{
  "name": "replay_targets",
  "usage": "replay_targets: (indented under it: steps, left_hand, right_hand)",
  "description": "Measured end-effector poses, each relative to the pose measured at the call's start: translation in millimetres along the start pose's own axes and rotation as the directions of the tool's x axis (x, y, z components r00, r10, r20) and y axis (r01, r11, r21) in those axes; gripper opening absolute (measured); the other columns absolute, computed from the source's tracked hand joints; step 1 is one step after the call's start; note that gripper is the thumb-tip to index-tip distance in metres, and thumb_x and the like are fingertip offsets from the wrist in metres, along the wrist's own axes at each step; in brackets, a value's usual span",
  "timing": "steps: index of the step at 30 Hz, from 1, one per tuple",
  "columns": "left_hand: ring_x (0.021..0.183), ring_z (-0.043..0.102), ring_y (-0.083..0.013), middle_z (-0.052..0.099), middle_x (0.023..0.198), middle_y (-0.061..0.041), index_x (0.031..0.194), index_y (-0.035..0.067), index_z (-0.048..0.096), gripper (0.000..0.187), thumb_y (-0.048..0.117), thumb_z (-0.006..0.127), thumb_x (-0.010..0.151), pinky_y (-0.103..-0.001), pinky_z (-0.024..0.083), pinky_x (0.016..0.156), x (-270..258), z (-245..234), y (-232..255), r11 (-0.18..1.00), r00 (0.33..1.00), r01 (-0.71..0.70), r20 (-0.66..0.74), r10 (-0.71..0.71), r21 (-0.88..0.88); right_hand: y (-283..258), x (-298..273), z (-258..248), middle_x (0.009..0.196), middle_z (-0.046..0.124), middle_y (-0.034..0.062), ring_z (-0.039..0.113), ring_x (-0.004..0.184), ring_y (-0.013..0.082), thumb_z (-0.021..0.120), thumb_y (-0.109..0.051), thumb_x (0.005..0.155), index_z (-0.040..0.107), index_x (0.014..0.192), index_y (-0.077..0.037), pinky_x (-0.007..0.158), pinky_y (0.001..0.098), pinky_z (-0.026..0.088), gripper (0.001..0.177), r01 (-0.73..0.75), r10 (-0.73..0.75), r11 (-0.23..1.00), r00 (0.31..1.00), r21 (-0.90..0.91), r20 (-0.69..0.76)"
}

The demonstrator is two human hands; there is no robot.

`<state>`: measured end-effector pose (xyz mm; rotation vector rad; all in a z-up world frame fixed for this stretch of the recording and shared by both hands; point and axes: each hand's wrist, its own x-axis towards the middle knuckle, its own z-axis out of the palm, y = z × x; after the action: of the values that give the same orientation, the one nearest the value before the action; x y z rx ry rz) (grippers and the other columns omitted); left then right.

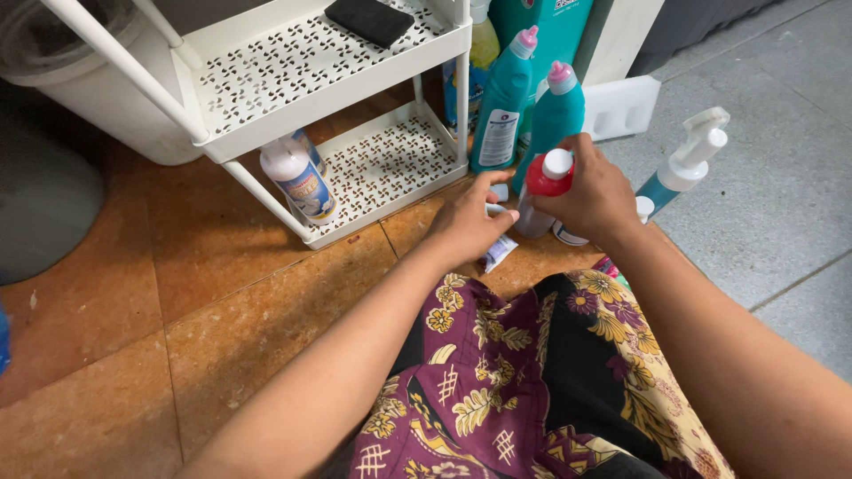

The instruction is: The person removes various cleaning supplies from a white rolling cart, places them on the floor, and then puts them back into the cart and a nearby cardboard box. The items include bottles, sprays, and packets.

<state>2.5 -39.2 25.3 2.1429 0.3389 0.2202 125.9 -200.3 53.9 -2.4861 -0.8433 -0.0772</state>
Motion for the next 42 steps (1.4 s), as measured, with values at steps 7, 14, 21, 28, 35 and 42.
replay_targets:
  steps: [7, 14, 21, 28, 35, 42]
  left_hand:
    - [0.119, 0.062, -0.0391, 0.060, 0.134, -0.019, 0.152, 0.022, 0.030, 0.097, 0.032, 0.087, 0.074, -0.046, 0.052, 0.093, -2.9, 5.1, 3.7, 0.991, 0.993, -0.096, -0.062, 0.102, 0.090]
    - [0.106, 0.071, -0.0349, 0.066, 0.124, -0.018, 0.143, 0.013, 0.029, 0.087, 0.032, 0.082, 0.077, -0.047, 0.059, 0.087, 6.9, -15.8, -2.5, 0.970, 0.976, -0.072, -0.218, 0.020, -0.233]
    - [0.097, 0.072, -0.0211, 0.069, 0.114, -0.013, 0.133, 0.004, 0.058, 0.076, 0.062, 0.061, 0.084, -0.036, 0.062, 0.083, -0.1, -72.9, -33.5, 0.291, 0.992, 0.086, 0.109, 0.064, -0.953]
    - [0.080, 0.071, -0.0206, 0.069, 0.098, -0.011, 0.134, 0.005, 0.057, 0.094, 0.086, 0.044, 0.087, -0.037, 0.062, 0.070, 0.7, -98.1, -70.0, 0.198, 0.957, 0.254, 0.275, 0.089, -0.947]
    - [0.080, 0.076, -0.0274, 0.078, 0.088, -0.015, 0.101, 0.000, 0.075, 0.086, 0.082, 0.054, 0.083, -0.040, 0.061, 0.068, 15.9, -97.9, -118.9, 0.782, 0.832, 0.438, -0.129, -0.540, -0.444]
    - [0.096, 0.074, -0.0363, 0.076, 0.096, -0.019, 0.097, 0.006, 0.073, 0.061, 0.065, 0.068, 0.080, -0.046, 0.056, 0.084, -58.4, -126.7, -180.5, 0.778, 0.621, 0.627, -0.574, -0.534, -0.046]
  right_hand:
    - [-45.7, -12.0, -17.1, 0.107, 0.072, 0.0216, 0.072, 0.094, 0.0401, 0.089, -0.038, 0.069, 0.057, 0.124, -0.003, 0.079, 0.0482, 0.056, 0.073, -0.015, 0.026, 0.999, 0.963, 0.042, -0.268]
    - [-85.7, 27.3, -30.4, 0.087, 0.068, 0.0063, 0.072, 0.076, 0.0244, 0.072, -0.055, 0.079, 0.065, 0.125, -0.007, 0.067, 0.0430, 0.061, 0.067, -0.264, 0.231, 0.843, 0.965, 0.469, 0.126]
    - [-100.7, 40.4, -1.8, 0.102, 0.064, 0.0005, 0.065, 0.092, 0.0189, 0.049, -0.057, 0.096, 0.064, 0.129, -0.010, 0.076, 0.0390, 0.058, 0.059, -0.452, -0.060, 0.517, 0.828, 0.727, 0.558]
    - [-113.8, 29.4, 28.7, 0.104, 0.060, 0.0066, 0.065, 0.097, 0.0218, 0.068, -0.038, 0.095, 0.054, 0.141, -0.013, 0.087, 0.0408, 0.058, 0.054, -0.523, -0.165, 0.480, 0.735, 0.705, 0.658]
    - [-126.3, 21.4, 79.1, 0.116, 0.069, 0.0068, 0.073, 0.104, 0.0292, 0.074, -0.026, 0.086, 0.055, 0.129, -0.013, 0.092, 0.0530, 0.058, 0.049, -0.721, -0.171, 0.138, 0.658, 0.679, 0.733]
    - [-134.3, 42.6, 153.2, 0.116, 0.064, 0.0074, 0.069, 0.105, 0.0312, 0.076, -0.013, 0.088, 0.051, 0.122, -0.019, 0.091, 0.0586, 0.059, 0.042, -0.562, -0.025, -0.056, 0.827, 0.825, 0.562]
